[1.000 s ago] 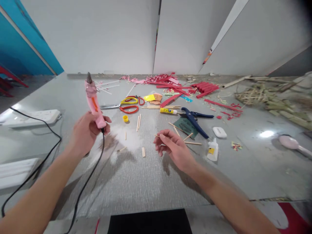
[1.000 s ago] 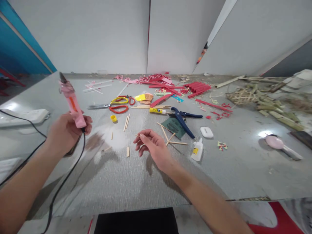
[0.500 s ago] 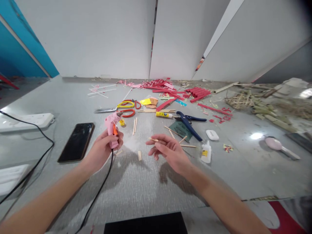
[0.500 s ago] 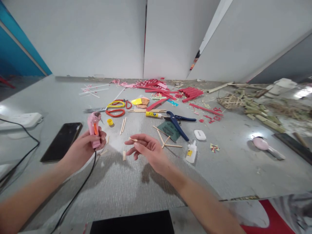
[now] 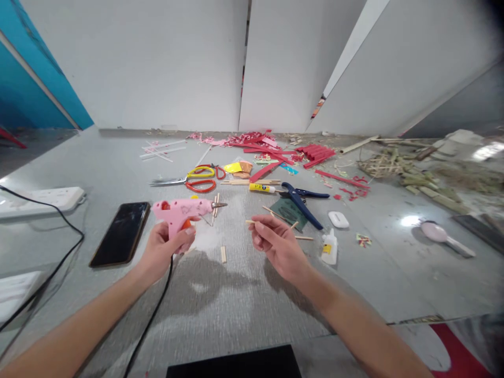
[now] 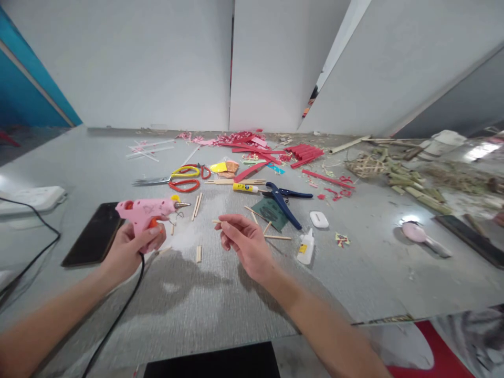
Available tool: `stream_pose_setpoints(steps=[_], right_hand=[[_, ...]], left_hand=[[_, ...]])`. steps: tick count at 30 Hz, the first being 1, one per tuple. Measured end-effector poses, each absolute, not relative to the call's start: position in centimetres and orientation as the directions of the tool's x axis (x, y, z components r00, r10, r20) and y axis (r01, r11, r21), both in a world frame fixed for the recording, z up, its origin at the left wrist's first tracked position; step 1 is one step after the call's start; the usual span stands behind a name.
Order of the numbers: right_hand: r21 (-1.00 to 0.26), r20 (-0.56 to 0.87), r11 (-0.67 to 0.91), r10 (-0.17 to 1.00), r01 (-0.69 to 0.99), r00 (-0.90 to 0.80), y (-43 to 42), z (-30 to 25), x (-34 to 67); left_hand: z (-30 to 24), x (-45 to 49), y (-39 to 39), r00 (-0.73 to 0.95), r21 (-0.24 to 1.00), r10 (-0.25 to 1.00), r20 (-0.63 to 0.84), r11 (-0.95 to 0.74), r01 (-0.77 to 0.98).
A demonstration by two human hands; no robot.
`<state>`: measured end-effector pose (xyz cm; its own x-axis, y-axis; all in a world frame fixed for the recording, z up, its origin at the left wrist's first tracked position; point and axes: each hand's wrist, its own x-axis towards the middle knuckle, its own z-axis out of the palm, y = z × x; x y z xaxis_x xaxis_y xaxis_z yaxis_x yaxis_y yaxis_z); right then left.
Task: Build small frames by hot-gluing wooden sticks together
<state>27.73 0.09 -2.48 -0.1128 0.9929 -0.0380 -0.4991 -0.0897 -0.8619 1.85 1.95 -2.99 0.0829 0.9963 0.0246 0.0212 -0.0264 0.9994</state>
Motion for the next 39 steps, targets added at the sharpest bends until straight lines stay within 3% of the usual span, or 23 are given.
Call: stream_pose_setpoints(steps=[4, 12, 39], right_hand=[[-0.866, -0.015, -0.052, 0.997, -0.497, -0.080, 0.0, -2.7, 27.8], [-0.892, 0.004, -0.031, 0.997, -0.451, -0.076, -0.5, -2.8, 27.5], [-0.863, -0.040, -0.139, 0.977, -0.486, -0.208, -1.0, -2.9, 27.0]], left_hand=[[-3.2, 2.0, 1.4, 0.074, 0.991, 0.996, -0.045, 0.035, 0.129], [-1.9, 3.5, -0.4, -0.080, 0.941, 0.997, -0.015, 0.042, 0.337], [-2.2, 3.9, -1.3, -0.073, 0.918, 0.997, -0.004, 0.032, 0.395]])
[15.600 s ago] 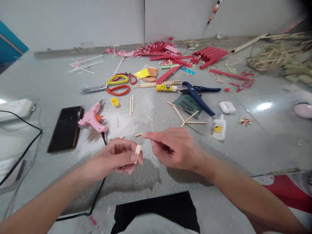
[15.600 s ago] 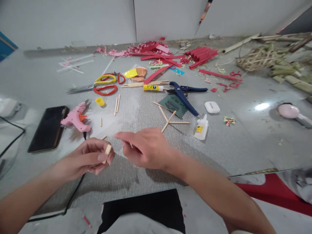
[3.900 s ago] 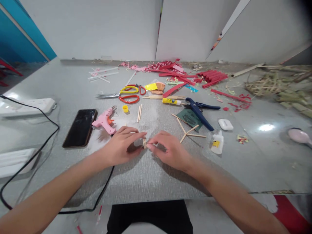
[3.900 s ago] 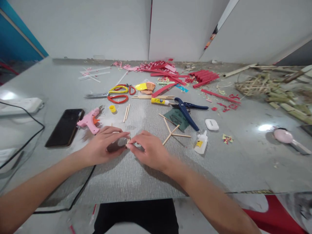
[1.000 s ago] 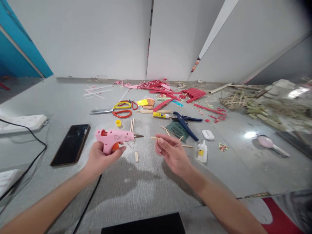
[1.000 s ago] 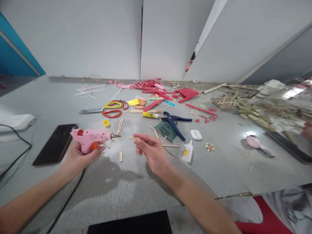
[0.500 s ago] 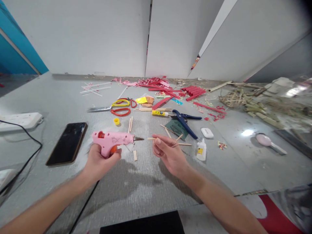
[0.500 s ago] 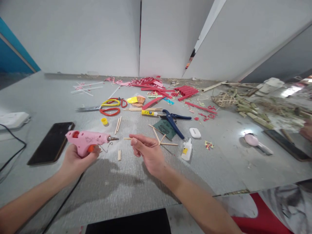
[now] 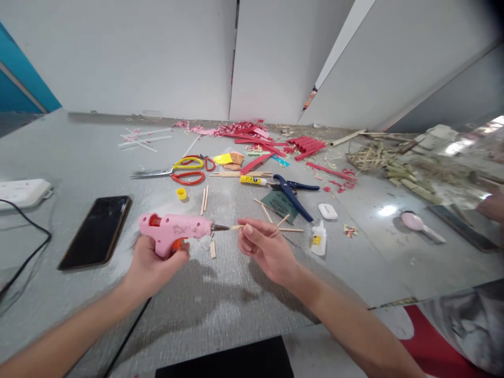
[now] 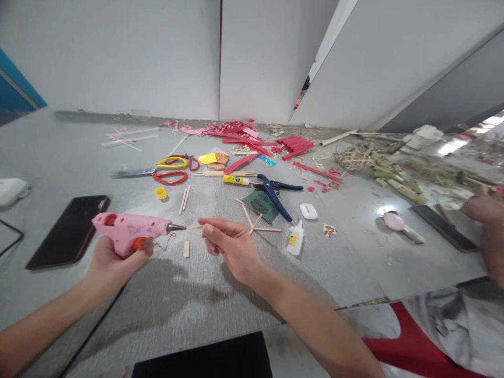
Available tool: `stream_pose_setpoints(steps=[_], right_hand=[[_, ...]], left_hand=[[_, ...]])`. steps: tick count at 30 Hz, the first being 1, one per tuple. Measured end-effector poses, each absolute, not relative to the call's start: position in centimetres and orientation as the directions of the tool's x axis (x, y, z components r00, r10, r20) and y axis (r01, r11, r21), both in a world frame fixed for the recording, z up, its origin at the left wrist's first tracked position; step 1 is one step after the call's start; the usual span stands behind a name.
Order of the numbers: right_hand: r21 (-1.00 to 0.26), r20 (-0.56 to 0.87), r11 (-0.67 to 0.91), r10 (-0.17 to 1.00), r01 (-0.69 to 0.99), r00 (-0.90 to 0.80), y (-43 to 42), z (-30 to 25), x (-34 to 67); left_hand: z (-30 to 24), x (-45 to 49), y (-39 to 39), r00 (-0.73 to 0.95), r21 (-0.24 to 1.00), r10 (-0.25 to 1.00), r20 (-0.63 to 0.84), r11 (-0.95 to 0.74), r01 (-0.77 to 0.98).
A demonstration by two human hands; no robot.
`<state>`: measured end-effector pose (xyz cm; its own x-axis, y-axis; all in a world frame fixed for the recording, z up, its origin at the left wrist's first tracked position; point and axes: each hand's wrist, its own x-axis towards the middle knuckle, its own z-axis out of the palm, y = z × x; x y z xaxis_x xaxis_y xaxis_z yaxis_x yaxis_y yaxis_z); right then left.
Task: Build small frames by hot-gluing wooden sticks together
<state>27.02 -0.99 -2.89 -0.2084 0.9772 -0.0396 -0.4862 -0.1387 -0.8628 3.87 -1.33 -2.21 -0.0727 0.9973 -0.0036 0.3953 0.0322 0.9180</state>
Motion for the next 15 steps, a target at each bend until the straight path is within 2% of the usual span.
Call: stream_pose_setpoints(steps=[15], right_hand=[[-0.852, -0.022, -0.141, 0.972, -0.505, -0.234, -1.02, -2.89, 27.02]], left_hand=[[-1.87, 3.83, -1.36, -0.054, 0.912, 0.998, -0.035, 0.054, 0.407]])
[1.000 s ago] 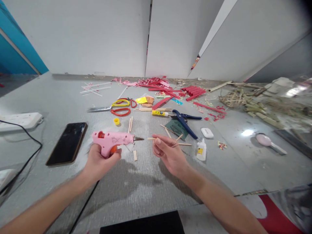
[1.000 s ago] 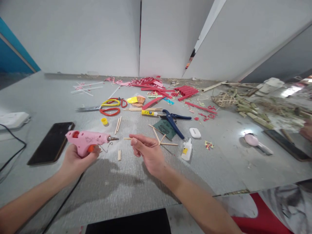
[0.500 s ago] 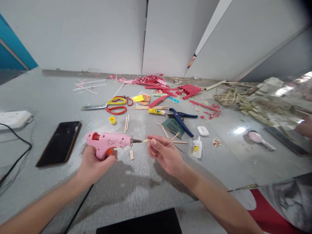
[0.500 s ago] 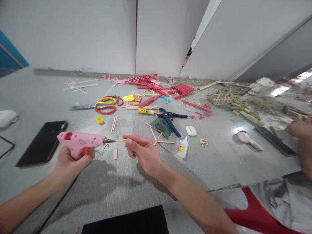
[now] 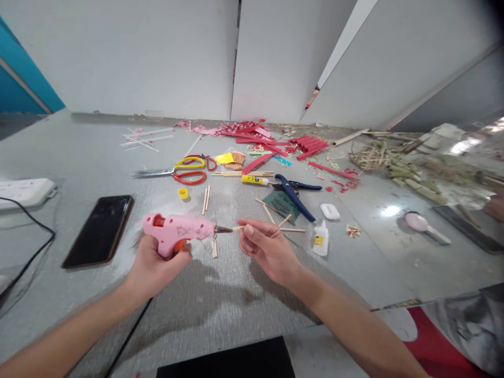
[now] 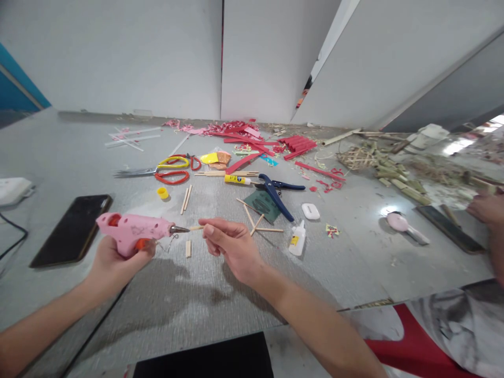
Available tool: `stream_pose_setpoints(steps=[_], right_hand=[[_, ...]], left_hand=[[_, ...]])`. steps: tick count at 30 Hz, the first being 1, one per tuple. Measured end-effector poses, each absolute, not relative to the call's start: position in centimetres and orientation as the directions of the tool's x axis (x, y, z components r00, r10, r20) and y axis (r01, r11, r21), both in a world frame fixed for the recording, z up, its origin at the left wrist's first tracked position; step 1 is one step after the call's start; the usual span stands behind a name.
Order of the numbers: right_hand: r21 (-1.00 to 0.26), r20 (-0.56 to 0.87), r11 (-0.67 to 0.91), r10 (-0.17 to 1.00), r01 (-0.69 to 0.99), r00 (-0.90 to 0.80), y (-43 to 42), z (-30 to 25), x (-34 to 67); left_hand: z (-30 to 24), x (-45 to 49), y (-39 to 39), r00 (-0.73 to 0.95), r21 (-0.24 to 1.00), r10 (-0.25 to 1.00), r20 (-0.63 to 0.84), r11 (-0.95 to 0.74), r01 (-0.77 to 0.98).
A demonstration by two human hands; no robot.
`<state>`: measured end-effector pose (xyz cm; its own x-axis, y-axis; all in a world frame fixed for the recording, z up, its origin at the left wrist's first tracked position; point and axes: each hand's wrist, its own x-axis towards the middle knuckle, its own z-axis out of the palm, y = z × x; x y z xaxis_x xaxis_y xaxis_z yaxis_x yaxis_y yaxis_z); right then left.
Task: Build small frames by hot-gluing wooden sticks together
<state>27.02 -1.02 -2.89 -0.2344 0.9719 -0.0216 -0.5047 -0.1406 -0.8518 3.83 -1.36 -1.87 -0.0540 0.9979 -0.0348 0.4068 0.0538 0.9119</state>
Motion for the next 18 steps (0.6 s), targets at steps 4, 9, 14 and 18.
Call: stream_pose_setpoints(steps=[4, 9, 14, 18], right_hand=[[-0.849, -0.031, -0.150, 0.972, -0.507, -0.235, -1.05, -2.84, 27.06], [-0.843, -0.025, -0.146, 0.972, -0.518, -0.233, -1.08, -2.86, 27.11], [-0.837, -0.010, -0.137, 0.972, -0.530, -0.236, -1.06, -2.94, 27.14], [-0.843, -0.008, -0.133, 0.972, -0.522, -0.236, -1.06, -2.91, 27.03]], left_hand=[[-1.76, 3.97, -1.42, -0.069, 0.909, 0.997, -0.040, 0.064, 0.411], [-2.14, 3.75, -1.06, -0.071, 0.903, 0.997, -0.039, 0.065, 0.426], [-2.40, 3.48, -0.73, -0.043, 0.901, 0.999, -0.020, 0.037, 0.433], [-2.45, 3.48, -0.71, -0.043, 0.896, 0.999, -0.011, 0.029, 0.444]])
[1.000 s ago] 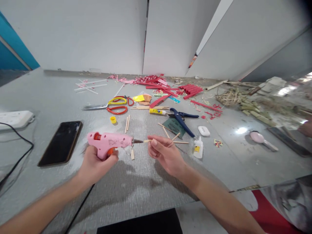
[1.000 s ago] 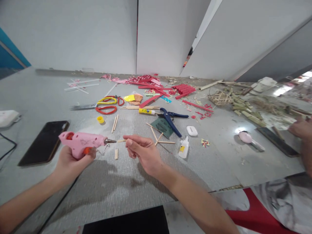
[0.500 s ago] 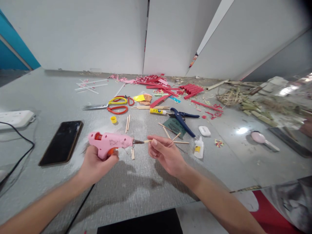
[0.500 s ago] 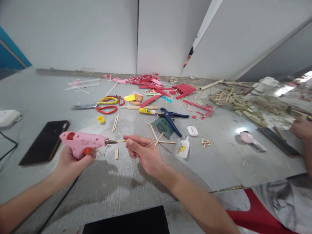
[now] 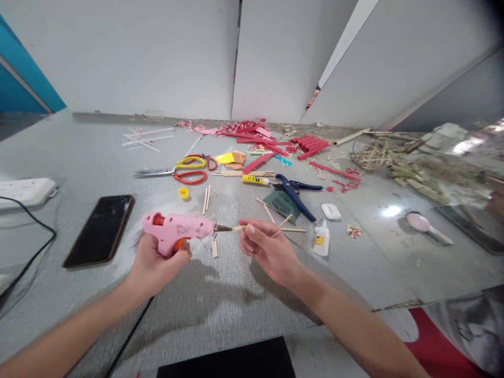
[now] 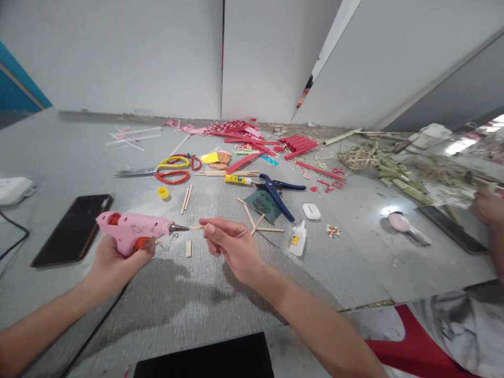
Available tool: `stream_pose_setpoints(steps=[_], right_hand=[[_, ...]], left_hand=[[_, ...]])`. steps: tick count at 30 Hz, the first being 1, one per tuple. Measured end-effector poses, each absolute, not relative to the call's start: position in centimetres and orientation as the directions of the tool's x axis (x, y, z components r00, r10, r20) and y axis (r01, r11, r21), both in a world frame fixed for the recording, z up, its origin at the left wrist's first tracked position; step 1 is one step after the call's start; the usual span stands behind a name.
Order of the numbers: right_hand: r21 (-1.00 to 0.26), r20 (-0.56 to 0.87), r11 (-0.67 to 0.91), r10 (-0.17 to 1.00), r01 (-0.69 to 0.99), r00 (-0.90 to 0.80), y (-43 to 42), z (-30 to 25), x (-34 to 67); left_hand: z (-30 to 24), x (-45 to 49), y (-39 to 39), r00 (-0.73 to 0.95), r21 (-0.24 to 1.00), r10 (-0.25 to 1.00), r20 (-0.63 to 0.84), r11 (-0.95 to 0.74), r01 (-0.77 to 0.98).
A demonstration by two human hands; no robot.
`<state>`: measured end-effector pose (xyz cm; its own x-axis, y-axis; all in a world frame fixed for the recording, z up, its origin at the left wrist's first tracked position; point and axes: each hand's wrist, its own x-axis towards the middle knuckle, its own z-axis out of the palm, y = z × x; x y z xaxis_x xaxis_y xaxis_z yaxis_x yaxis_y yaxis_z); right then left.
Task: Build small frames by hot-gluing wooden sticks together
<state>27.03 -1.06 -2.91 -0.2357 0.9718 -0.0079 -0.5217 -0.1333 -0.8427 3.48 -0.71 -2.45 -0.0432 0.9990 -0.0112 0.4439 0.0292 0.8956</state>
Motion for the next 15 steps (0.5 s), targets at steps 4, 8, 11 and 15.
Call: stream_pose_setpoints(steps=[4, 8, 11, 15], right_hand=[[-0.842, -0.008, -0.133, 0.972, -0.523, -0.235, -1.08, -2.83, 26.96], [-0.842, -0.011, -0.134, 0.973, -0.523, -0.231, -1.09, -2.77, 26.99], [-0.842, -0.016, -0.138, 0.973, -0.521, -0.231, -1.08, -2.78, 27.04], [-0.844, -0.020, -0.144, 0.971, -0.517, -0.237, -1.06, -2.81, 27.04]], left_hand=[[-2.56, 3.42, -0.68, -0.040, 0.892, 0.999, -0.030, 0.045, 0.450], [-2.51, 3.39, -0.72, -0.040, 0.893, 0.998, -0.039, 0.053, 0.447], [-2.40, 3.45, -0.75, -0.045, 0.896, 0.999, -0.027, 0.044, 0.442], [-2.29, 3.56, -0.77, -0.045, 0.895, 0.999, -0.018, 0.036, 0.444]])
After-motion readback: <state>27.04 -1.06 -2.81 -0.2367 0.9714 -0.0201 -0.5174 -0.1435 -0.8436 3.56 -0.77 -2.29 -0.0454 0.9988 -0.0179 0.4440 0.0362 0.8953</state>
